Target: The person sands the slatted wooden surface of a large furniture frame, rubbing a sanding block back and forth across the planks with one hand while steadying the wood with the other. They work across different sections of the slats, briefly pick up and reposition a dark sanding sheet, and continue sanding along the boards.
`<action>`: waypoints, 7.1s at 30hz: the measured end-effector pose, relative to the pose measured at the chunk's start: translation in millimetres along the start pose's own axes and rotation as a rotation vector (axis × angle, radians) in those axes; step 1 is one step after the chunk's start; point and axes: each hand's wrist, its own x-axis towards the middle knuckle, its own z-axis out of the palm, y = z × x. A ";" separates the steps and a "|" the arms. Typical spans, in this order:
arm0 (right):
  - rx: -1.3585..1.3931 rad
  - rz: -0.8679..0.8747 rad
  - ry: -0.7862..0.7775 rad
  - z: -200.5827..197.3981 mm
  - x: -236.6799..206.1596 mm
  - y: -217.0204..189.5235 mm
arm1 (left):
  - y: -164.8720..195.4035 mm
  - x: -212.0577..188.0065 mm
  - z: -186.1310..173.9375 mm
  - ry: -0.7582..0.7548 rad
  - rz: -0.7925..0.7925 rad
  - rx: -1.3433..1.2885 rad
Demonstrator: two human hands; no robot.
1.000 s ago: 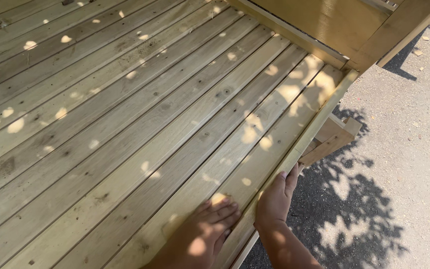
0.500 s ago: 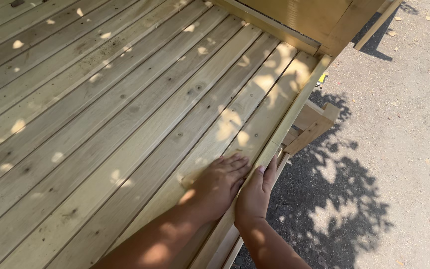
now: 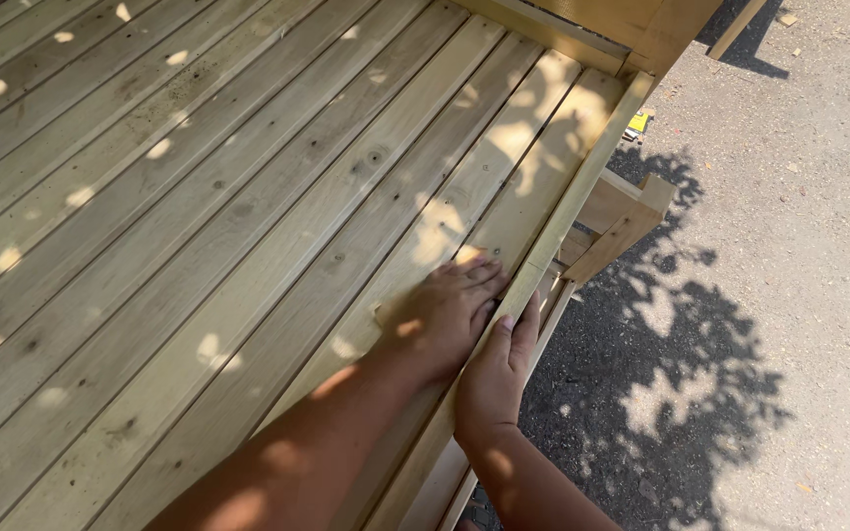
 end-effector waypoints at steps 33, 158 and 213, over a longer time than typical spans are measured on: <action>-0.325 -0.013 0.055 -2.8 4.9 0.5 | -2.3 55.1 15.2 0.159 -0.133 0.010; -1.773 -1.040 -1.352 352.4 -78.4 77.7 | -128.3 -455.9 -118.0 1.019 -1.921 0.539; -0.842 -0.987 -1.363 254.1 -60.6 59.5 | -26.1 -259.3 -81.7 0.619 -1.087 0.531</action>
